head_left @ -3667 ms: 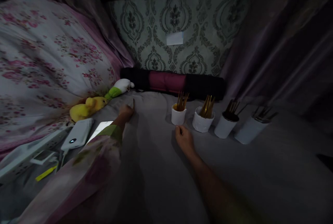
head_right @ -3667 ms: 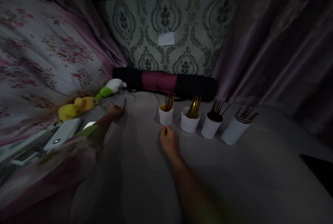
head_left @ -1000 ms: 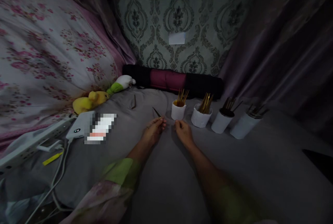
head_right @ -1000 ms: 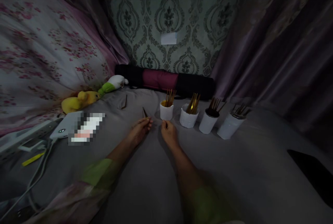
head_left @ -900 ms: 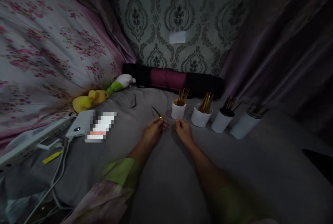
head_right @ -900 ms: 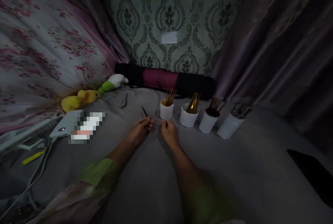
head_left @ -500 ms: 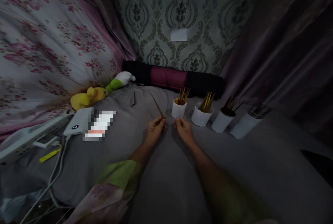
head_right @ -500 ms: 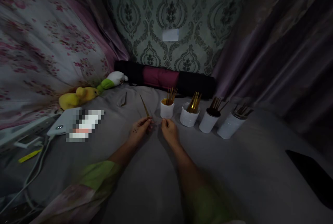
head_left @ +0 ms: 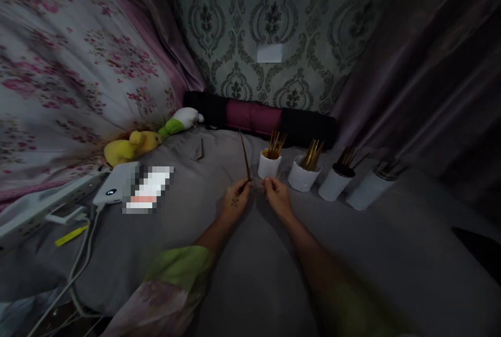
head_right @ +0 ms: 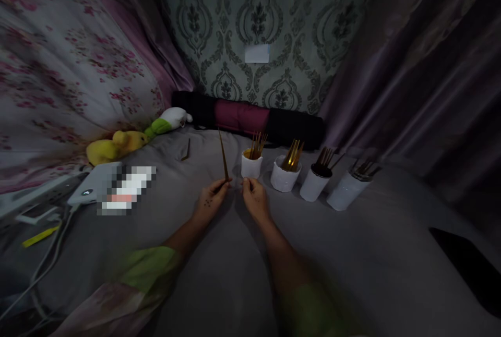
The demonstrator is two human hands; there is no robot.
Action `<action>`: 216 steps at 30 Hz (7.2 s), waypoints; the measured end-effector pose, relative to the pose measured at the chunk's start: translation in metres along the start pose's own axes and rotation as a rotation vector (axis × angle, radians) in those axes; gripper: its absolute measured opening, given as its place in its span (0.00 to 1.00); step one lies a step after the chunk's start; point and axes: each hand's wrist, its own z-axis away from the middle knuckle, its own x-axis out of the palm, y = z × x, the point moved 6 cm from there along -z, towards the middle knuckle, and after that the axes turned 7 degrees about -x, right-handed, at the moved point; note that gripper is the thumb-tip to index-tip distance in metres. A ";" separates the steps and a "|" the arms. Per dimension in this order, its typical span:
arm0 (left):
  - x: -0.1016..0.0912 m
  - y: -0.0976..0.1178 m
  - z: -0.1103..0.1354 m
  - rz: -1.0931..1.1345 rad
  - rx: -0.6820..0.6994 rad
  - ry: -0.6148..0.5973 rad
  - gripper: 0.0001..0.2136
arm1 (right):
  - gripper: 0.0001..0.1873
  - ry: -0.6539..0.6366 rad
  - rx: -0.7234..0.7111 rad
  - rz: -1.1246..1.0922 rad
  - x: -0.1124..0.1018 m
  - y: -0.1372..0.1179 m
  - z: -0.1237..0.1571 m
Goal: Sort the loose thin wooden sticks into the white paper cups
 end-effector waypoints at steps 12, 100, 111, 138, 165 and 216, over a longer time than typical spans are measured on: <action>0.007 0.014 0.010 -0.365 0.372 -0.103 0.11 | 0.21 0.049 0.018 -0.147 -0.007 -0.007 -0.002; 0.033 -0.017 0.019 0.271 -0.424 -0.405 0.12 | 0.16 0.102 -0.081 0.018 -0.023 -0.013 -0.009; 0.032 -0.026 0.017 0.290 -0.480 -0.412 0.15 | 0.17 0.098 -0.049 0.034 -0.024 -0.003 -0.006; 0.029 -0.023 0.021 0.322 -0.556 -0.406 0.11 | 0.24 0.195 -0.013 0.046 -0.077 -0.025 -0.059; 0.027 -0.026 0.020 0.334 -0.621 -0.383 0.10 | 0.19 0.164 0.053 -0.078 -0.093 -0.038 -0.070; 0.021 -0.032 0.007 0.647 -0.680 -0.388 0.06 | 0.14 0.266 -0.312 0.508 -0.114 -0.111 -0.151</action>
